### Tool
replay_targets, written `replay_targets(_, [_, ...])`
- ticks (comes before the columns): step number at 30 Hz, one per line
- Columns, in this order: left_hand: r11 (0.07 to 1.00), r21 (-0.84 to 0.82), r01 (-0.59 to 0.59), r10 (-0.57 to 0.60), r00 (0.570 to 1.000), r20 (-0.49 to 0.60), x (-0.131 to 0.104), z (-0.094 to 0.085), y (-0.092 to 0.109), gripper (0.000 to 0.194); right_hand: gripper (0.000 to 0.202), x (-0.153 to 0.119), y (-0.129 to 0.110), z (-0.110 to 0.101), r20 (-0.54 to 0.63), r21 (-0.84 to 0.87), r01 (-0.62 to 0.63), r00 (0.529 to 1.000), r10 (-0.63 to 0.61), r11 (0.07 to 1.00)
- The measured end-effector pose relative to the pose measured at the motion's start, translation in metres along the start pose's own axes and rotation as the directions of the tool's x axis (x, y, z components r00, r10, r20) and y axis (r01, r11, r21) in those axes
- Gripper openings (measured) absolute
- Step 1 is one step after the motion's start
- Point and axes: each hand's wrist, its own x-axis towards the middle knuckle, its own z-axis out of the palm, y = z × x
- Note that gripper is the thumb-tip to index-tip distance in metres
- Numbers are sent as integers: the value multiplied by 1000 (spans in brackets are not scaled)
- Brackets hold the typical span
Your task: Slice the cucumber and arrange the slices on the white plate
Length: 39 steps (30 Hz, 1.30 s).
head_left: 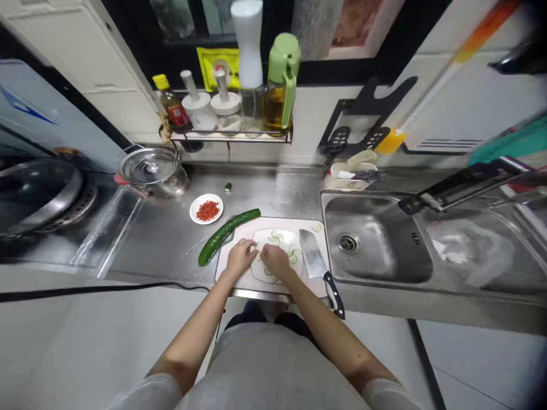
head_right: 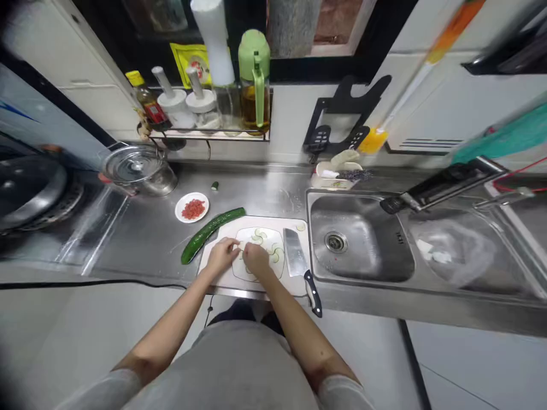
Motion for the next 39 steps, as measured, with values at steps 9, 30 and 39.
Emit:
replay_targets(9, [1000,-21,6,-6,1000,9,-1,-1,1,20,20,-1,-2,1,-2,-26,16,1000,-16,1000])
replay_targets(30, [946,-323,13,-90,970,-226,-12,-8,-1,24,19,-12,12,-26,-195,245,69,981,-20,967])
replay_targets(39, [905,-371,211,-344,874,-343,-53,-27,-45,24,32,-62,108,-70,-630,663,203,671,391,720])
